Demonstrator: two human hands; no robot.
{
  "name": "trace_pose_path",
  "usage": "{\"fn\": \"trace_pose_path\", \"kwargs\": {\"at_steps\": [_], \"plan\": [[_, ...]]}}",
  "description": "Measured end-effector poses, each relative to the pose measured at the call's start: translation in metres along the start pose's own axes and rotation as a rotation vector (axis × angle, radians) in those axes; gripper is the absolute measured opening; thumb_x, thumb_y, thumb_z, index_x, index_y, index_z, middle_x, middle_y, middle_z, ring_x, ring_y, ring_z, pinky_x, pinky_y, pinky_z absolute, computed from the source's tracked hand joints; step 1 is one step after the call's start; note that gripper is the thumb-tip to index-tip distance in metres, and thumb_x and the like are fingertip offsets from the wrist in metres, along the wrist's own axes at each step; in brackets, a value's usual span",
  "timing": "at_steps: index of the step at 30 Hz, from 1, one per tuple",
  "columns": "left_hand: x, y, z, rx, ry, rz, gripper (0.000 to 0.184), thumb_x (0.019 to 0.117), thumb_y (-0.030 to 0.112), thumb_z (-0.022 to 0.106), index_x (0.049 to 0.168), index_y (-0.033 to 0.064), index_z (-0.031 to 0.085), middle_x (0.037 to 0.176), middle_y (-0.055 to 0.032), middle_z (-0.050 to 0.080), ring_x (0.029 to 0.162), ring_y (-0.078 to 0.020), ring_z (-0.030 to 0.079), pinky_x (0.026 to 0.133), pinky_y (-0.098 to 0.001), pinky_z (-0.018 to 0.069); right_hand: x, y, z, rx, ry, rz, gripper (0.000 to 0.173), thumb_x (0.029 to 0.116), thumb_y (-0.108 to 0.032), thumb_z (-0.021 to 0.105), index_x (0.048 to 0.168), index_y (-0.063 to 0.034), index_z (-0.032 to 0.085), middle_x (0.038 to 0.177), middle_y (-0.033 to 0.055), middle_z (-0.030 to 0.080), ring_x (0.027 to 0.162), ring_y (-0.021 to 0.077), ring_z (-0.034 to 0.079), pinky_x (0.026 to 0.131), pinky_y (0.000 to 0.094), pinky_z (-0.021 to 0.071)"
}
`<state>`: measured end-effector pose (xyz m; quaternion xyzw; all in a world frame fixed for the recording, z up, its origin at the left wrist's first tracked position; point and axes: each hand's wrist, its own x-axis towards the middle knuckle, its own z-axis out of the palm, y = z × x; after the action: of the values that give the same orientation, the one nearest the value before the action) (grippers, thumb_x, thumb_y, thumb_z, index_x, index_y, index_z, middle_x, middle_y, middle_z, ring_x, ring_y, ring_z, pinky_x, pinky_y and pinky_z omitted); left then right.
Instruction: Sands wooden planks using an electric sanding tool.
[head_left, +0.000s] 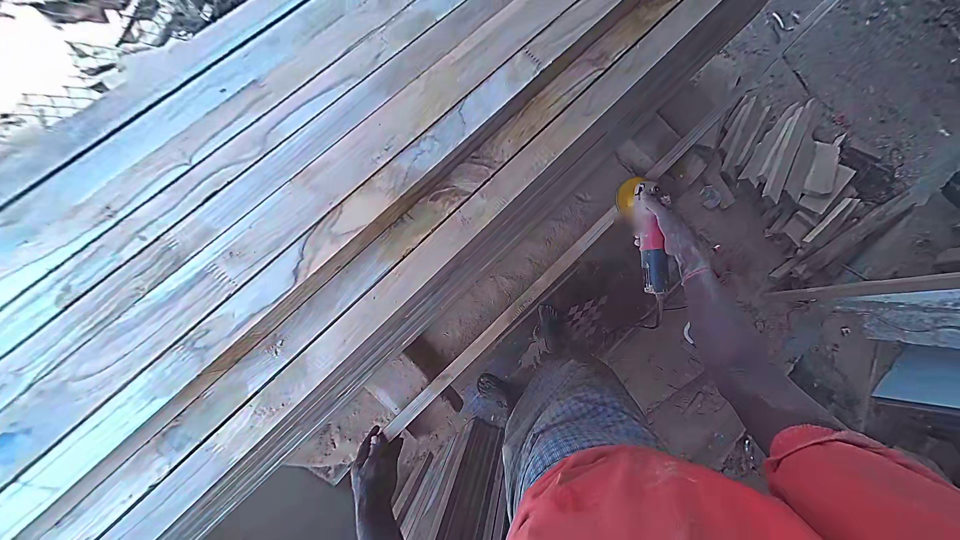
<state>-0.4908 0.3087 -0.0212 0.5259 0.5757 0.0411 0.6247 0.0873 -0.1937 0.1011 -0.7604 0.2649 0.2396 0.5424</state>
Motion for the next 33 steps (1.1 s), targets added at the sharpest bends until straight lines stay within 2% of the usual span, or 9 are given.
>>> {"fn": "trace_pose_path", "kwargs": {"at_steps": [3, 8, 14, 18, 23, 25, 27, 30, 33], "plan": [[-0.001, 0.006, 0.004, 0.021, 0.013, -0.027, 0.045, 0.1117, 0.028, 0.042, 0.15, 0.0052, 0.044, 0.139, -0.0161, 0.059, 0.117, -0.021, 0.065, 0.098, -0.0402, 0.0568, 0.041, -0.02, -0.042, 0.046, 0.108, 0.008, 0.079, 0.0845, -0.078, 0.061, 0.138, -0.0204, 0.056, 0.103, 0.0118, 0.066, 0.078, 0.0253, 0.067, 0.067, 0.0452, 0.0592], [0.004, 0.004, 0.005, 0.021, 0.042, -0.065, 0.043, 0.1121, 0.028, 0.041, 0.149, 0.0062, 0.046, 0.139, -0.0186, 0.058, 0.114, -0.0249, 0.067, 0.094, -0.0433, 0.058, 0.035, -0.016, -0.049, 0.004, 0.083, 0.001, 0.078, 0.0827, -0.078, 0.063, 0.134, -0.0199, 0.058, 0.097, 0.0088, 0.066, 0.073, 0.0218, 0.067, 0.065, 0.0423, 0.0594], [0.012, -0.003, 0.002, -0.067, 0.017, -0.062, 0.043, 0.1123, 0.027, 0.041, 0.15, 0.007, 0.045, 0.142, -0.0186, 0.057, 0.118, -0.0262, 0.065, 0.096, -0.0436, 0.0571, -0.102, 0.032, 0.08, -0.287, -0.315, 0.054, 0.061, 0.085, -0.07, 0.067, 0.113, -0.0162, 0.066, 0.079, 0.0019, 0.062, 0.062, 0.0139, 0.061, 0.057, 0.0336, 0.0556], [0.015, -0.012, -0.002, -0.059, -0.011, 0.016, 0.044, 0.1122, 0.029, 0.042, 0.15, 0.0061, 0.045, 0.139, -0.0185, 0.06, 0.115, -0.0248, 0.067, 0.095, -0.0419, 0.0583, -0.139, 0.111, 0.18, -0.613, -0.514, -0.033, 0.081, 0.0659, -0.084, 0.074, 0.101, -0.0111, 0.069, 0.075, 0.0054, 0.068, 0.06, 0.0167, 0.067, 0.06, 0.039, 0.0594], [0.012, -0.012, -0.009, -0.111, 0.0, 0.029, 0.042, 0.1126, 0.024, 0.04, 0.15, 0.0041, 0.043, 0.137, -0.0195, 0.058, 0.113, -0.0243, 0.066, 0.094, -0.0415, 0.0581, -0.228, 0.116, 0.267, -1.012, -0.665, -0.145, 0.091, 0.0684, -0.088, 0.066, 0.112, -0.0082, 0.068, 0.105, 0.0126, 0.07, 0.096, 0.0268, 0.068, 0.085, 0.0548, 0.0537], [0.011, -0.017, -0.024, -0.131, 0.05, 0.022, 0.041, 0.1125, 0.024, 0.04, 0.148, 0.0035, 0.044, 0.135, -0.0196, 0.059, 0.112, -0.0243, 0.066, 0.093, -0.042, 0.0583, -0.232, 0.118, 0.267, -0.987, -0.661, -0.147, 0.091, 0.0693, -0.088, 0.066, 0.113, -0.0079, 0.067, 0.105, 0.0125, 0.07, 0.096, 0.0261, 0.068, 0.085, 0.054, 0.0542], [0.006, -0.021, -0.043, -0.104, 0.079, 0.008, 0.043, 0.1131, 0.026, 0.038, 0.15, 0.004, 0.042, 0.14, -0.0181, 0.056, 0.117, -0.0227, 0.064, 0.097, -0.041, 0.0562, -0.213, 0.116, 0.244, -0.892, -0.627, -0.1, 0.087, 0.0696, -0.086, 0.068, 0.111, -0.0094, 0.068, 0.097, 0.0096, 0.07, 0.085, 0.0222, 0.068, 0.08, 0.0492, 0.0555], [-0.003, -0.029, -0.075, -0.068, 0.149, 0.006, 0.045, 0.114, 0.028, 0.034, 0.151, 0.0025, 0.04, 0.145, -0.0167, 0.053, 0.124, -0.0193, 0.06, 0.103, -0.0381, 0.053, -0.158, 0.113, 0.177, -0.517, -0.481, 0.008, 0.074, 0.0711, -0.08, 0.074, 0.098, -0.0112, 0.07, 0.075, 0.004, 0.068, 0.061, 0.0152, 0.066, 0.061, 0.0367, 0.0593], [-0.001, -0.041, -0.097, -0.073, 0.235, -0.008, 0.044, 0.114, 0.028, 0.034, 0.148, 0.0016, 0.042, 0.144, -0.0153, 0.053, 0.124, -0.0182, 0.059, 0.104, -0.038, 0.0522, -0.116, 0.063, 0.101, -0.223, -0.351, 0.068, 0.062, 0.0816, -0.072, 0.071, 0.108, -0.0152, 0.068, 0.078, 0.0025, 0.065, 0.064, 0.0153, 0.064, 0.059, 0.0348, 0.0575]]}}
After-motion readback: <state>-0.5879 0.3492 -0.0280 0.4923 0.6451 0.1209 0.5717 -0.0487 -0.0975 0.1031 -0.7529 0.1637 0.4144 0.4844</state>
